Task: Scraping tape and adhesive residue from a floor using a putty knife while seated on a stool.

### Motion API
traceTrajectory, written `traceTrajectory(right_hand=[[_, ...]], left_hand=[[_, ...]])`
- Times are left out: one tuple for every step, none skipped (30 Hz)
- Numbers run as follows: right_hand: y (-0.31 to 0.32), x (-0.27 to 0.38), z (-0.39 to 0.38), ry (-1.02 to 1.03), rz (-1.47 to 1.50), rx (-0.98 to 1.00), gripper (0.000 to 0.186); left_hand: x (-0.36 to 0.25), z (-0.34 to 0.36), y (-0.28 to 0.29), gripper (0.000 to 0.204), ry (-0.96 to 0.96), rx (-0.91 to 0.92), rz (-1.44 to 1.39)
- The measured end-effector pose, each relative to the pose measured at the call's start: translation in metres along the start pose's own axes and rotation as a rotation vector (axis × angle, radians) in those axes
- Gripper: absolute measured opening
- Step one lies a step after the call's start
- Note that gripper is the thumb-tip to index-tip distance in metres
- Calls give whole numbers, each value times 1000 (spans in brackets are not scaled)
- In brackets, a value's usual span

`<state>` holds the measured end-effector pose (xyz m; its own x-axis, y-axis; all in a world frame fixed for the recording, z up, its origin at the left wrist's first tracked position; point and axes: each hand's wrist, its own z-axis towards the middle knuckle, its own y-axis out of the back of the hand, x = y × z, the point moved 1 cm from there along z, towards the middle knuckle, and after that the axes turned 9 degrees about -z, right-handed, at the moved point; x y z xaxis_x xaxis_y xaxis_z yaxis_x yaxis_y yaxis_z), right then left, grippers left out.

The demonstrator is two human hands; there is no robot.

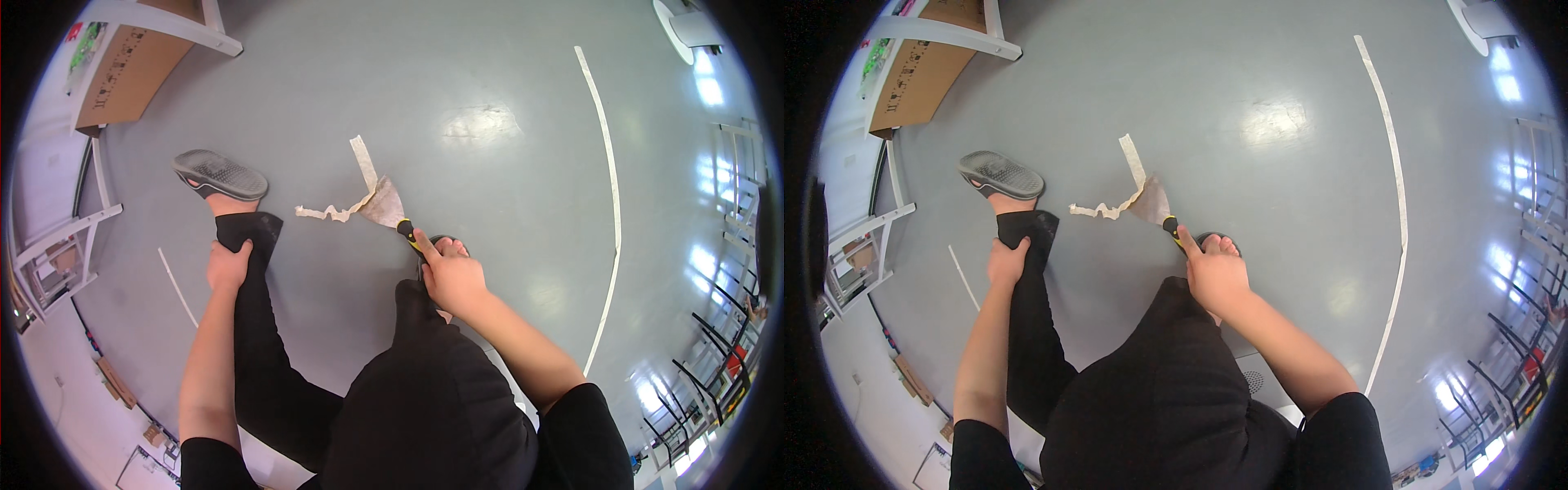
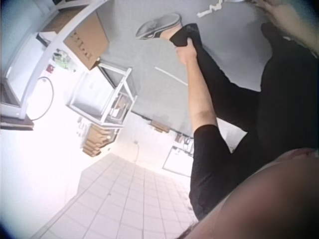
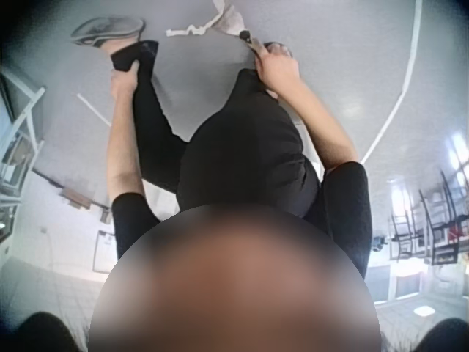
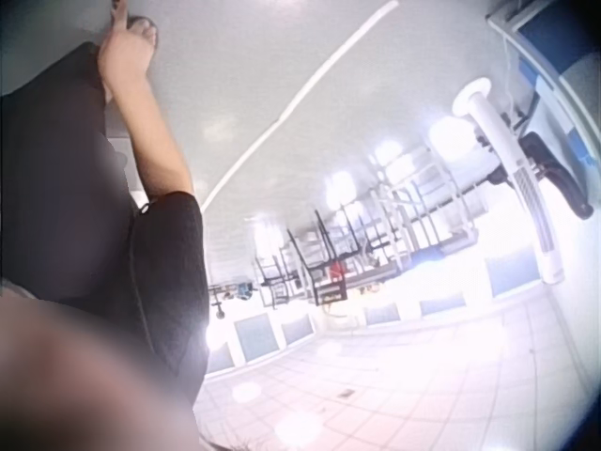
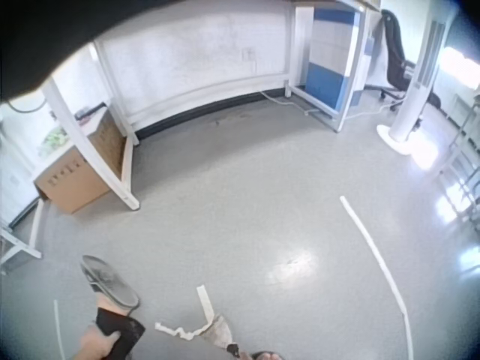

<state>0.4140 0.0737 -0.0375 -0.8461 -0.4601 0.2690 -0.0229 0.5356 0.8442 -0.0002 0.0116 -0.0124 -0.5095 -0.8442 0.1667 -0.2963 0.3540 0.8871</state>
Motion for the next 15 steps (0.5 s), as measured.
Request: traceTrajectory(right_hand=[[5,1,-3,-8,58,49,63],[8,2,-5,-15,117,98,62],[6,2,-5,-15,116,97,62],[3,1,-5,7,131,68,63],[1,0,-5,30,147,40,64],[1,0,-4,29,146,39,64],[3,0,-1,42,112,-27,64],[4,0,2,56,78,-94,65],[9,3,8,57,82,-93,65],[22,10,15,8,183,-76,64],[34,16,22,-42,283,-58,62],[44,22,31,-41,286,-58,62],[52,27,40,-57,248,-37,62],[59,30,48,-73,210,-17,61],[66,30,55,-74,211,-16,61]], left_hand=[[0,0,0,83,0,0,-3],[1,0,0,83,1,4,4],[1,0,1,83,1,7,12],[0,0,2,83,1,6,11],[0,-1,3,83,3,6,18],[-2,-2,4,83,3,8,23],[-5,-4,5,83,2,7,23],[-8,-5,6,83,3,25,24],[-9,-6,8,83,6,42,27],[-6,-5,8,83,10,39,31],[-4,-3,5,83,8,30,42],[-3,-2,4,83,3,22,52],[-3,-2,3,83,3,20,56],[-4,-2,3,83,4,18,49],[-4,-3,3,83,4,17,41]])
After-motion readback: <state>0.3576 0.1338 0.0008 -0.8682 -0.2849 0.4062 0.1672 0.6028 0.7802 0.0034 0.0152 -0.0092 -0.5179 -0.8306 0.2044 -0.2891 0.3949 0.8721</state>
